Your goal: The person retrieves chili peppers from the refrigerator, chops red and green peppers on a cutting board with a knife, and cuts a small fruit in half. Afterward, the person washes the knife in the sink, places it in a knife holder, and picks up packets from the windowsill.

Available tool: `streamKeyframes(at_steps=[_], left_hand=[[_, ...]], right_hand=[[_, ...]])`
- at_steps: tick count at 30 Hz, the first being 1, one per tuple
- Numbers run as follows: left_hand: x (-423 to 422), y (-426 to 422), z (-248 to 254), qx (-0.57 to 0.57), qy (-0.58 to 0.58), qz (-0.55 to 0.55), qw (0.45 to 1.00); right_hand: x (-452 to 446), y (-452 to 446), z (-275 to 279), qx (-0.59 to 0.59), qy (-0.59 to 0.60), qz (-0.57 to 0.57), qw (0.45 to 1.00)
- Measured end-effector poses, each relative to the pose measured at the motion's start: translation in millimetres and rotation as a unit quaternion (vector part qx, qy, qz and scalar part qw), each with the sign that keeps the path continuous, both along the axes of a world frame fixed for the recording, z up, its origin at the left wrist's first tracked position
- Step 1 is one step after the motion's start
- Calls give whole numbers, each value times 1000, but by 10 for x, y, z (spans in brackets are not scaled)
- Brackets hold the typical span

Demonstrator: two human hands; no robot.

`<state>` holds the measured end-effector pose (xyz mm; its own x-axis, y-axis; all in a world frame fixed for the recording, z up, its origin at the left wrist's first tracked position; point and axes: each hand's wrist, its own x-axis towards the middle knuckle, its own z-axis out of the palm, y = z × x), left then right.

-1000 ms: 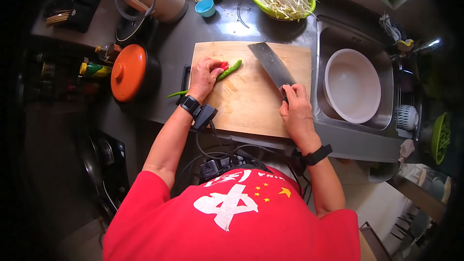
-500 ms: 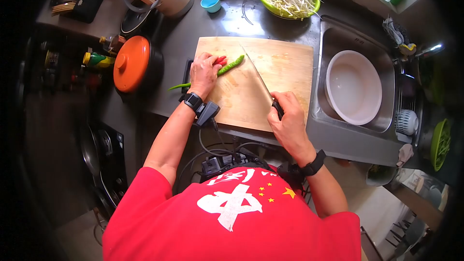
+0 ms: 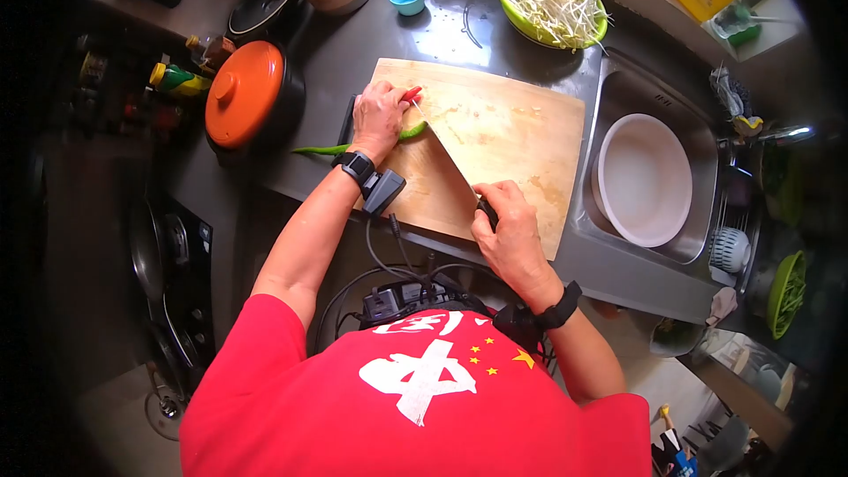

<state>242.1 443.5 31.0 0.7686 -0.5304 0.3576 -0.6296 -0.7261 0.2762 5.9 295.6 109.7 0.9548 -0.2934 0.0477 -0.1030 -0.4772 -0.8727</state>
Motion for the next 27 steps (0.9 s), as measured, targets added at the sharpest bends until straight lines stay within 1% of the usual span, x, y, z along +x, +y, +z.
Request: streamKeyframes(at_steps=[2, 5, 8, 9, 12, 13, 16, 18, 24, 27], left_hand=[[16, -20, 2, -6, 1, -2, 1000], [8, -94, -13, -42, 43, -41, 997], [-121, -265, -45, -45, 68, -72, 994], [-181, -317, -18, -30, 62, -96, 993], [-332, -462, -27, -40, 35, -111, 992], [-366, -477, -13, -48, 45, -117, 991], [-469, -465, 82, -41, 73, -126, 989], [-549, -436, 127, -70, 72, -124, 987], [-672, -415, 140, -94, 71, -91, 989], [-656, -431, 80, -104, 58, -91, 989]], right_hand=[[0, -8, -23, 23, 6, -19, 1000], [11, -80, -55, 16, 18, -65, 998], [30, -178, -93, 27, 34, -83, 996], [39, -186, -61, 30, 39, -82, 995], [34, -181, -83, 9, 8, -85, 996], [26, -189, -84, -4, 4, -87, 996], [-13, -214, -79, -35, -9, -88, 995], [-51, -228, -63, -51, -18, -89, 995], [-42, -179, -4, -63, -40, -55, 996], [-34, -182, -40, -45, -40, -46, 997]])
